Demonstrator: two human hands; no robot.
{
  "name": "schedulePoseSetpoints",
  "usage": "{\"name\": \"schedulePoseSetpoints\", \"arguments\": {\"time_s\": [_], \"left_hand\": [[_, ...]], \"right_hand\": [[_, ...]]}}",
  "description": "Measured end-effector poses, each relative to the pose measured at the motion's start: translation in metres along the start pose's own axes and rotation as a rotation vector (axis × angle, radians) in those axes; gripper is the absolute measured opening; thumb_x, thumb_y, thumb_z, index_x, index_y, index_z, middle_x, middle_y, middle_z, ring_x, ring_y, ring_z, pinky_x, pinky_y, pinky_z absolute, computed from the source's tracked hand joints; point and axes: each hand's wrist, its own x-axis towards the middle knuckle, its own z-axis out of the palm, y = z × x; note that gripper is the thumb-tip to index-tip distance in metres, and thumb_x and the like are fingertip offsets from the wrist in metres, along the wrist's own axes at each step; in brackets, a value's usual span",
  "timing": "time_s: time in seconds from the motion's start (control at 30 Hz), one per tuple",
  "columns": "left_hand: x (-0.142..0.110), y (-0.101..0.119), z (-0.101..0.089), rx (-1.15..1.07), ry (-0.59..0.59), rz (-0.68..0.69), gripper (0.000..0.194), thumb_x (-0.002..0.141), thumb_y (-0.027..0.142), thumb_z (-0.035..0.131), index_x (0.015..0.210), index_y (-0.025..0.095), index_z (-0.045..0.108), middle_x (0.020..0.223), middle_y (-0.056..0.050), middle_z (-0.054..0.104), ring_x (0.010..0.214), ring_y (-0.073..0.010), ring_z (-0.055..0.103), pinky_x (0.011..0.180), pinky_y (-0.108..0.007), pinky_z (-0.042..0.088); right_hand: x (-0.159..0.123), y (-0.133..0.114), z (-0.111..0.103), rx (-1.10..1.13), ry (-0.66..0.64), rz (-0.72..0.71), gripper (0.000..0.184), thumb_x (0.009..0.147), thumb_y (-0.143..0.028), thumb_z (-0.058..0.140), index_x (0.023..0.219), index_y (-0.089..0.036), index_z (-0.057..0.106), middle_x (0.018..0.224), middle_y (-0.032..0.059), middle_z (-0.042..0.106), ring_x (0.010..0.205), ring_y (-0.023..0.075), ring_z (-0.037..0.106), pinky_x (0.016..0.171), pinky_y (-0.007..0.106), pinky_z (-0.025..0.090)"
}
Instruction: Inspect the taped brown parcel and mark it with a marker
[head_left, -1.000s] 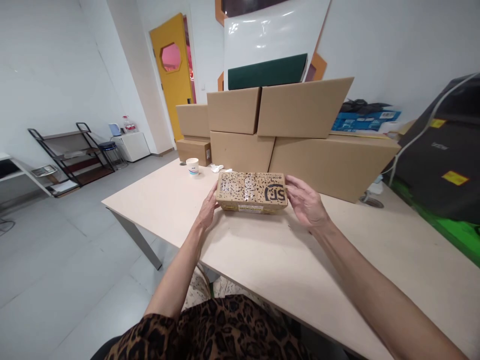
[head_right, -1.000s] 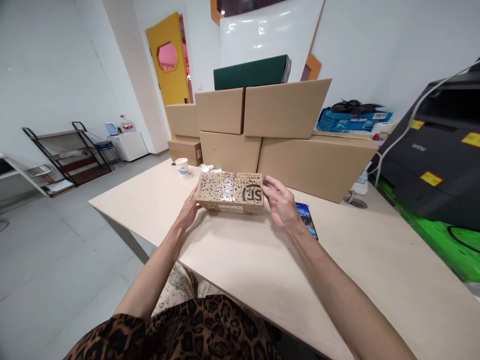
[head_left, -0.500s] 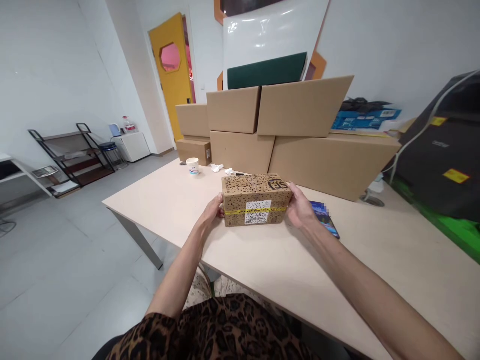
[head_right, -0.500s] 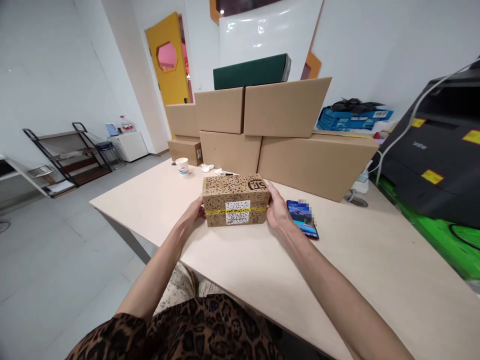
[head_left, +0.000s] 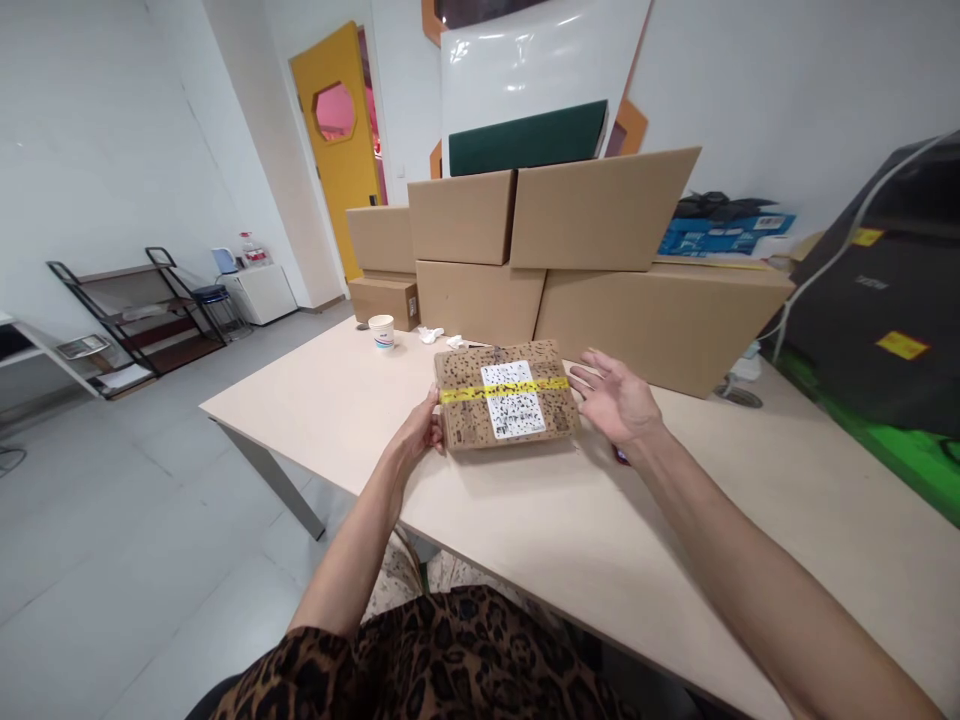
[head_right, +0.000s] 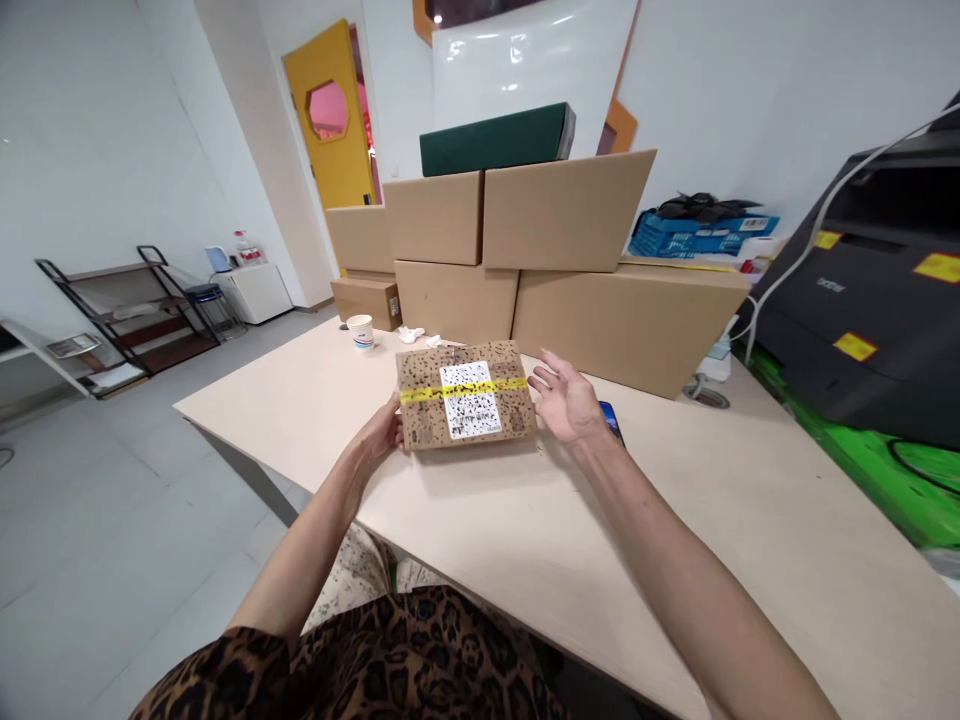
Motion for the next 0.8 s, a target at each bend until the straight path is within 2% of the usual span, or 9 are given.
{"name": "schedulePoseSetpoints", "arguments": {"time_s": [0.13, 0.27, 0.33, 0.43, 0.53, 0.6, 0.67, 0.73, 0.8], "left_hand": [[-0.002, 0.0, 0.001, 0.047, 0.034, -0.04, 0.071, 0.084, 0.084, 0.062, 0.094, 0.014, 0.069, 0.039, 0.006, 0.044, 0.029, -0.0089, 0.033, 0.033, -0.024, 0.035], [-0.007, 0.006, 0.005, 0.005, 0.031, 0.023, 0.063, 0.088, 0.077, 0.065, 0.102, 0.015, 0.069, 0.047, 0.002, 0.058, 0.03, -0.0092, 0.041, 0.034, -0.022, 0.037], [-0.01, 0.01, 0.007, -0.04, 0.009, 0.07, 0.059, 0.093, 0.073, 0.063, 0.103, 0.015, 0.069, 0.053, 0.0, 0.064, 0.033, -0.0094, 0.045, 0.037, -0.023, 0.042], [-0.016, 0.019, 0.008, -0.115, -0.03, 0.131, 0.06, 0.101, 0.069, 0.051, 0.107, 0.013, 0.07, 0.054, 0.001, 0.063, 0.037, -0.0102, 0.05, 0.047, -0.026, 0.053], [-0.02, 0.025, 0.009, -0.176, -0.07, 0.189, 0.064, 0.105, 0.069, 0.041, 0.128, 0.016, 0.067, 0.06, 0.001, 0.067, 0.048, -0.0129, 0.062, 0.06, -0.029, 0.059], [-0.022, 0.026, 0.009, -0.187, -0.152, 0.236, 0.067, 0.103, 0.071, 0.044, 0.145, 0.022, 0.059, 0.075, -0.002, 0.074, 0.061, -0.0151, 0.069, 0.068, -0.031, 0.059], [-0.023, 0.024, 0.009, -0.149, -0.254, 0.279, 0.074, 0.096, 0.073, 0.057, 0.153, 0.026, 0.055, 0.097, -0.007, 0.079, 0.073, -0.017, 0.072, 0.074, -0.032, 0.058], [-0.022, 0.021, 0.009, -0.07, -0.313, 0.311, 0.078, 0.088, 0.073, 0.07, 0.151, 0.028, 0.059, 0.122, -0.012, 0.075, 0.088, -0.0191, 0.072, 0.081, -0.033, 0.057], [-0.021, 0.017, 0.009, 0.02, -0.331, 0.326, 0.077, 0.082, 0.07, 0.078, 0.146, 0.029, 0.066, 0.144, -0.014, 0.066, 0.105, -0.0228, 0.068, 0.088, -0.034, 0.055]], "right_hand": [[0.012, 0.009, -0.007, -0.095, -0.053, -0.063, 0.039, 0.06, -0.054, 0.089, 0.087, -0.033, 0.068, 0.107, 0.0083, 0.066, 0.114, 0.0334, 0.06, 0.103, 0.052, 0.056], [0.013, 0.012, -0.011, -0.156, -0.12, -0.042, 0.039, 0.063, -0.056, 0.088, 0.086, -0.031, 0.069, 0.101, 0.0089, 0.067, 0.106, 0.0323, 0.063, 0.102, 0.053, 0.057], [0.01, 0.012, -0.008, -0.137, -0.102, 0.007, 0.035, 0.065, -0.053, 0.087, 0.085, -0.03, 0.07, 0.097, 0.0086, 0.069, 0.102, 0.0308, 0.066, 0.099, 0.05, 0.058], [0.001, 0.017, 0.0, -0.138, -0.123, 0.054, 0.029, 0.068, -0.048, 0.086, 0.083, -0.028, 0.072, 0.091, 0.0073, 0.072, 0.093, 0.0272, 0.068, 0.089, 0.043, 0.06], [-0.009, 0.031, 0.009, -0.224, -0.181, 0.085, 0.024, 0.065, -0.04, 0.087, 0.08, -0.025, 0.075, 0.087, 0.0053, 0.076, 0.085, 0.0233, 0.067, 0.074, 0.036, 0.057], [-0.014, 0.041, 0.013, -0.267, -0.196, 0.088, 0.021, 0.061, -0.034, 0.087, 0.077, -0.024, 0.076, 0.085, 0.0036, 0.078, 0.081, 0.0216, 0.066, 0.066, 0.032, 0.052], [-0.016, 0.048, 0.014, -0.28, -0.192, 0.075, 0.018, 0.061, -0.033, 0.085, 0.074, -0.024, 0.076, 0.08, 0.002, 0.078, 0.079, 0.0214, 0.065, 0.063, 0.03, 0.048], [-0.017, 0.051, 0.013, -0.286, -0.177, 0.058, 0.016, 0.062, -0.036, 0.083, 0.071, -0.025, 0.074, 0.077, 0.0008, 0.078, 0.08, 0.0218, 0.066, 0.063, 0.03, 0.047], [-0.016, 0.05, 0.012, -0.285, -0.151, 0.033, 0.016, 0.064, -0.039, 0.081, 0.069, -0.026, 0.072, 0.077, -0.0005, 0.079, 0.08, 0.0217, 0.066, 0.065, 0.031, 0.047]]}}
